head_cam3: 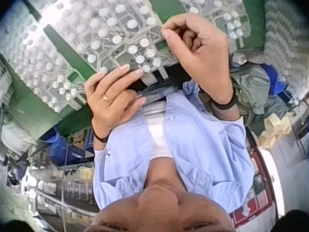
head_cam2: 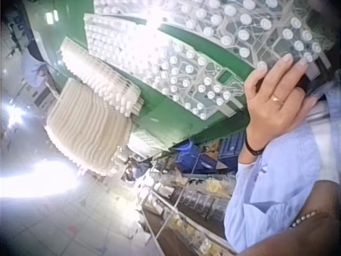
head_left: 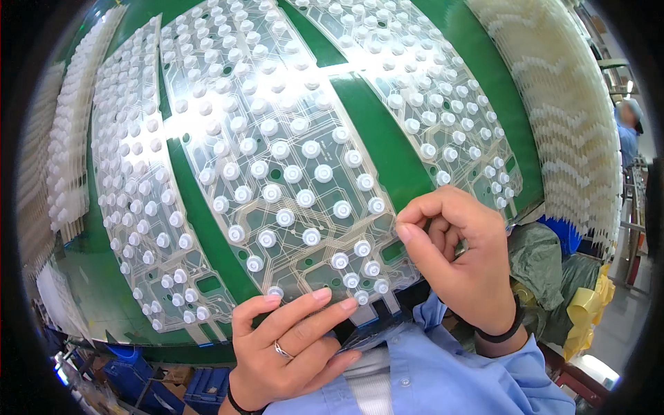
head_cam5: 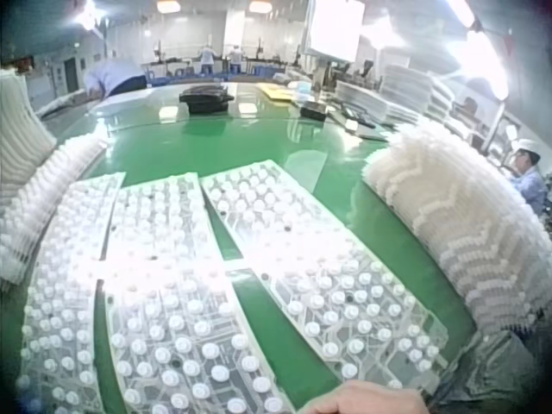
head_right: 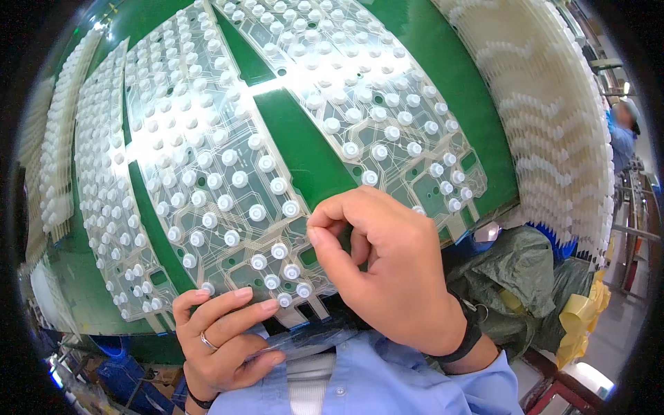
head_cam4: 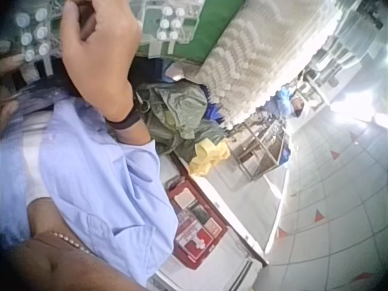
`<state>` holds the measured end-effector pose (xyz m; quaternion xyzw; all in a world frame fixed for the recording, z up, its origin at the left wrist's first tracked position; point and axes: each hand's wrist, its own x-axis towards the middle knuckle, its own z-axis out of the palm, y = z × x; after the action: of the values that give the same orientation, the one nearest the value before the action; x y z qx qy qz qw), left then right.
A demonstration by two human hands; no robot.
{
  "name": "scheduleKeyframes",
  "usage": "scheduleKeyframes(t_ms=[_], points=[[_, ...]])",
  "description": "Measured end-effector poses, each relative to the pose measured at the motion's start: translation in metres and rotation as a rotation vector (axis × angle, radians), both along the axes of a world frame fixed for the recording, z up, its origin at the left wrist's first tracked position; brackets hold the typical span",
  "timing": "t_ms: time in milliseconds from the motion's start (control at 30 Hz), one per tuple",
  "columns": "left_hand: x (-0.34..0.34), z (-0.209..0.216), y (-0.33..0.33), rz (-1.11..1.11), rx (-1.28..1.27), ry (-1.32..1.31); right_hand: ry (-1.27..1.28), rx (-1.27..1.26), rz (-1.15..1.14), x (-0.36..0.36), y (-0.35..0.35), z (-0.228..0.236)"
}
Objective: The recorder is assembling or inspecting flexible keyboard circuit membranes at a factory workstation, stacking and aligning them.
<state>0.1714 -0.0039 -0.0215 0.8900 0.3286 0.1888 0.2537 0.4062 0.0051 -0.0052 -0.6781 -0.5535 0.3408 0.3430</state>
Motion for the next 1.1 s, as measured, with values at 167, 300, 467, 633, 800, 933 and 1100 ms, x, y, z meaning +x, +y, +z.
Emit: scheduleKeyframes(t_ms=[167,300,467,633,800,933,1100], points=[[-0.001,0.001,0.000,-0.001,-0.008,0.007,-0.131,0.031,0.039,-0.004,-0.001,0.000],[0.004,0.008,0.003,0.018,-0.045,-0.004,-0.169,0.142,-0.071,-0.013,-0.001,-0.003],[-0.005,0.012,-0.004,0.118,-0.037,-0.040,0.066,-0.124,0.006,0.006,-0.044,0.015],[-0.008,0.007,-0.007,-0.168,-0.182,-0.163,0.441,-0.595,0.045,0.018,-0.094,-0.015],[0.003,0.022,-0.016,-0.167,-0.157,-0.412,0.401,0.032,-0.037,-0.004,-0.077,0.020],[-0.020,0.027,-0.017,0.046,-0.119,-0.378,0.628,0.316,-0.209,0.034,-0.053,0.031],[-0.059,0.032,-0.012,0.309,-0.095,-0.378,0.799,0.296,-0.325,0.091,-0.031,0.020]])
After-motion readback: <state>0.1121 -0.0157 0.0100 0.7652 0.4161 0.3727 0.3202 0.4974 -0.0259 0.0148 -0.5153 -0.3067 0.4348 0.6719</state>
